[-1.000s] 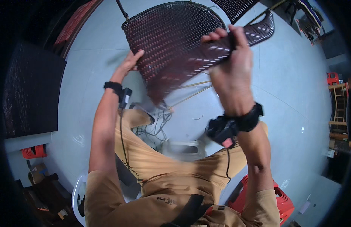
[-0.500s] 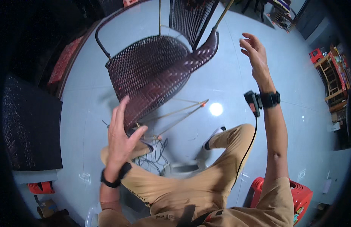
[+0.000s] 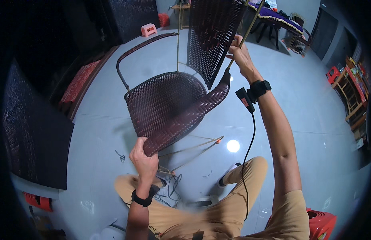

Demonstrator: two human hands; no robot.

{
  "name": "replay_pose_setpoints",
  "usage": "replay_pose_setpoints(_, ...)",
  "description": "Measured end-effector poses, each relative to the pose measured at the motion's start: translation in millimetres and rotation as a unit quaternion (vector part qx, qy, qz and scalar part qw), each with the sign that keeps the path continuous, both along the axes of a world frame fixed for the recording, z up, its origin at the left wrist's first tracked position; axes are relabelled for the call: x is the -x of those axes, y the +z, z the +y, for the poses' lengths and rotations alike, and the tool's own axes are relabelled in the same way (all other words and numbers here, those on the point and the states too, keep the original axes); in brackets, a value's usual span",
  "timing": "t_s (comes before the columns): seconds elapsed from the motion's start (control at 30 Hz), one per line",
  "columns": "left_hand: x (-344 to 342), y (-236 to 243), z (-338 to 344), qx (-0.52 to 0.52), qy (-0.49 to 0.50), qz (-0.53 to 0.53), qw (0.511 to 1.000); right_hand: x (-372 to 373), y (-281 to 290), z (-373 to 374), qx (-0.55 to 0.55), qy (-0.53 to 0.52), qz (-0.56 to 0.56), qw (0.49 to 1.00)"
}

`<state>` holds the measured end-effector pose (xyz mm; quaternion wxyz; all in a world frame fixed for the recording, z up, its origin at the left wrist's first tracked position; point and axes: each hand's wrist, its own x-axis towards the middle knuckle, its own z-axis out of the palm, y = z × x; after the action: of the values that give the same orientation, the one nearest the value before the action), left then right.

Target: The person weaves wicker or plastic strips into a chair frame by hand, pulling the material through the existing weave and securing it to the frame.

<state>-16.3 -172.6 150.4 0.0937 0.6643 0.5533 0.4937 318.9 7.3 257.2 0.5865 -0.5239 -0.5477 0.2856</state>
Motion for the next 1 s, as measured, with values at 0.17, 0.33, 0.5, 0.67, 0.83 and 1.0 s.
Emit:
replay_pose_setpoints(0.17, 6.2, -4.3, 3.5, -0.026, 0.005, -0.001, 1.0, 4.0, 6.8, 0.3, -0.06, -0.061, -0.047, 0.995)
replay_pose_setpoints(0.33, 28.9, 7.8, 12.9, -0.066, 0.01, 0.021, 0.998, 12.3, 13.9, -23.7, -0.046, -0.093, -0.117, 0.988)
replay_pose_setpoints(0.5, 102.0, 30.8, 54.8, -0.088, -0.006, 0.094, 0.992, 51.8, 33.9, -37.3, -0.109, -0.191, -0.233, 0.947)
replay_pose_setpoints(0.67, 184.2, 19.2, 100.8, -0.127, -0.008, 0.184, 0.975, 108.3, 43.5, -94.7, -0.129, -0.196, -0.258, 0.937)
replay_pose_setpoints(0.83, 232.1, 20.4, 143.3, -0.125, 0.011, 0.226, 0.966, 152.2, 41.9, -136.8, -0.138, -0.197, -0.296, 0.925)
replay_pose_setpoints(1.0, 269.2, -0.5, 155.3, -0.144, 0.159, 0.259, 0.942, 139.0, -3.5, -157.1, -0.219, -0.008, -0.242, 0.945)
